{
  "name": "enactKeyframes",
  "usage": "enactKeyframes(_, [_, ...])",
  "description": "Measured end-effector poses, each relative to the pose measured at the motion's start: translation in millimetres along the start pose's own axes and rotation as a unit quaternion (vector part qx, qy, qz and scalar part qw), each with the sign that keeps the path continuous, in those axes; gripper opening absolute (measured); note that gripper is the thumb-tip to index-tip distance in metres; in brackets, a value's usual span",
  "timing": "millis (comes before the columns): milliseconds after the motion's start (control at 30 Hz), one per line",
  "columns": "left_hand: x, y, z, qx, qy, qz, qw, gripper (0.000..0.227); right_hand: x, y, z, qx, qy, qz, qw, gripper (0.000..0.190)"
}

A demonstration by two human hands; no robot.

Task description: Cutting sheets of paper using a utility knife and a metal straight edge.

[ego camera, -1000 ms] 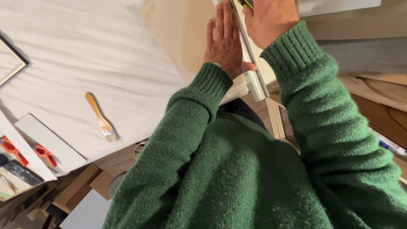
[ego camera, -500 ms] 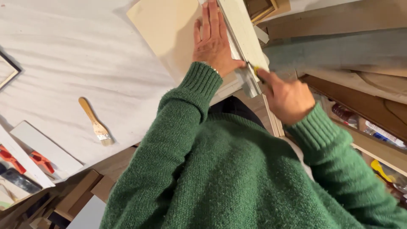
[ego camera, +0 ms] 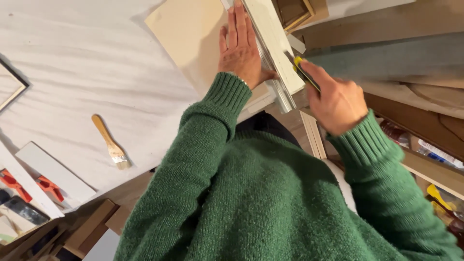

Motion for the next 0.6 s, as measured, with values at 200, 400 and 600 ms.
enactKeyframes(200, [-4.3, 3.1, -2.0, -0.042, 0.004, -0.027, 0.999, 0.157, -70.3, 34.1, -17.5, -0.067, -0.102, 0.081, 0.989, 0.046])
enactKeyframes(400, [-0.7, 1.0, 0.1, -0.04, 0.007, -0.016, 0.999, 0.158, -116.3, 59.4, -22.2, -0.043, -0.105, 0.088, 0.99, 0.036])
enactKeyframes(600, [1.4, 4.1, -0.3, -0.03, 0.009, 0.002, 1.0, 0.158, -129.7, 80.6, -10.0, -0.002, -0.161, 0.127, 0.979, 0.03])
Point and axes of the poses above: each hand's wrist, its own x-axis away from the middle knuckle, its own y-axis out of the palm, z = x × y, the point moved 1 cm from there along -x, towards the middle knuckle, and after that the axes turned 13 degrees about z, right-handed, at the moved point
